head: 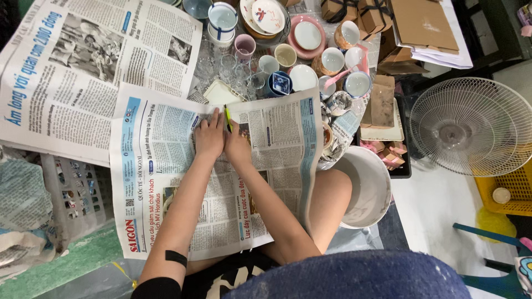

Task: The person sits on a green plastic stool and wraps small ceramic bowls with newspaper. They use a green plastic tool to smooth the paper and apply clear tape to secure the wrapping. The wrapped items are placed on a tray on the table.

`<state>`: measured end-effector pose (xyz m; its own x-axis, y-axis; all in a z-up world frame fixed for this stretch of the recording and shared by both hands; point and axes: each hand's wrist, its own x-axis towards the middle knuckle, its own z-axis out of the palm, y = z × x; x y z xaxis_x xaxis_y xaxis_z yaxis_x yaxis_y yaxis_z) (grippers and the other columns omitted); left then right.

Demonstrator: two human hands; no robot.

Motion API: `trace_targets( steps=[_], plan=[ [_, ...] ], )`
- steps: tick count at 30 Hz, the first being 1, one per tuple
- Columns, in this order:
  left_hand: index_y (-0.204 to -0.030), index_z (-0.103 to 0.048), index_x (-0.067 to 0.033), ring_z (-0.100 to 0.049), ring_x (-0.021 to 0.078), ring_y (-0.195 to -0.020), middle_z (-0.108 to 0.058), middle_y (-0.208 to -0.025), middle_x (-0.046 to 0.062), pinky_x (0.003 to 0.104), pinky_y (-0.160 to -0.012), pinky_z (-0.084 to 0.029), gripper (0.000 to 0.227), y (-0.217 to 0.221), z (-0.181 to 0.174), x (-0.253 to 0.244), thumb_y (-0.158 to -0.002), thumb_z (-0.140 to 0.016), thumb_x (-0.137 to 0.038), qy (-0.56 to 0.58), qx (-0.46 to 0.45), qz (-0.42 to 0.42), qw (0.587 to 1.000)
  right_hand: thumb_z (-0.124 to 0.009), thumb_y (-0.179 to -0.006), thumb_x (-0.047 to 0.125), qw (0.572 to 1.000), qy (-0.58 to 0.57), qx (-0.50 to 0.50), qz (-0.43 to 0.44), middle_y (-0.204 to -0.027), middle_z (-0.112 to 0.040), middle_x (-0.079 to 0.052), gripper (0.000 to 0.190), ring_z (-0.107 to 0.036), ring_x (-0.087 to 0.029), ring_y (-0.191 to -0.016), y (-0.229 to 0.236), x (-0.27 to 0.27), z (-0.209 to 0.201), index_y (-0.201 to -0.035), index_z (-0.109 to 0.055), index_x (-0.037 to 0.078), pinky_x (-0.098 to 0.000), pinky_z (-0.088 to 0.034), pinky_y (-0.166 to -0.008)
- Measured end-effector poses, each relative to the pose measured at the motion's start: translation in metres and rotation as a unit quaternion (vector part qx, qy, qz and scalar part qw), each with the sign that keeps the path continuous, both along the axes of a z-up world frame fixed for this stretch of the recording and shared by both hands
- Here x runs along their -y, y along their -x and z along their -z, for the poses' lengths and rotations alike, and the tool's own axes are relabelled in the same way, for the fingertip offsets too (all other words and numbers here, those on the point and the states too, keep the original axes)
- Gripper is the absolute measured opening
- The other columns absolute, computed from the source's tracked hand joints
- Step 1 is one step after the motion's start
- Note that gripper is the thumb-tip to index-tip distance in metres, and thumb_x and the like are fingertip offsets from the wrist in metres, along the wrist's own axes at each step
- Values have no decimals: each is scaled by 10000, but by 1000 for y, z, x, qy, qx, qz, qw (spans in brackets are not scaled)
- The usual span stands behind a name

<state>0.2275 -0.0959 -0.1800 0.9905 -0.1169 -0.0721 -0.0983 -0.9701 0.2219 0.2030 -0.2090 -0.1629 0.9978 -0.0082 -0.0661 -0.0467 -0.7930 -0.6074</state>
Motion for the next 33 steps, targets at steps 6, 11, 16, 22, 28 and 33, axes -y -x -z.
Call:
trace_targets(
  steps=[6,11,16,22,28,33],
  plan=[
    [-1599,-368,-249,-653,351,-1132,-171,-1716,56,455,-926,-548,711,-32,0,-8,-922,-587,-261,42,-65,-16,997,-451,-1041,253,998,21,59,-14,-843,-725,-253,469,-701,-462,-735,7,4,6,-1484,-372,120,-572,-549,-653],
    [-1585,-398,-278,-695,339,-1086,-190,-1714,42,467,-873,-568,702,-35,4,-12,-910,-589,-251,77,-25,-14,997,-442,-1028,215,999,49,-20,-3,-832,-727,-265,459,-706,-481,-750,0,-1,6,-1478,-386,140,-597,-543,-680],
    [-1589,-386,-301,-695,345,-1066,-187,-1723,0,466,-890,-561,685,-36,-3,-12,-934,-583,-269,70,-68,-27,995,-422,-1022,192,998,49,-26,-7,-856,-716,-285,463,-703,-494,-763,-2,-3,2,-1481,-394,141,-607,-545,-695],
    [-1590,-381,-318,-682,339,-1115,-165,-1724,11,468,-922,-550,675,-36,-2,-13,-945,-580,-288,72,-65,-23,995,-453,-1009,192,998,52,-18,8,-862,-710,-295,441,-695,-505,-766,0,-8,0,-1447,-436,141,-630,-527,-699],
    [-1602,-348,-321,-658,343,-1162,-139,-1722,9,470,-913,-553,631,-40,1,-12,-1003,-546,-333,56,-84,-23,995,-465,-945,115,994,86,-57,-25,-823,-713,-290,612,-717,-483,-777,14,-11,-1,-1540,-329,71,-577,-572,-694],
    [-1622,-316,-340,-659,334,-1168,-107,-1741,-8,458,-942,-547,674,-37,-3,-12,-993,-557,-331,51,-96,-22,994,-465,-933,96,993,100,-58,-36,-795,-707,-297,626,-716,-477,-746,14,-3,1,-1544,-326,89,-577,-569,-704]
  ],
)
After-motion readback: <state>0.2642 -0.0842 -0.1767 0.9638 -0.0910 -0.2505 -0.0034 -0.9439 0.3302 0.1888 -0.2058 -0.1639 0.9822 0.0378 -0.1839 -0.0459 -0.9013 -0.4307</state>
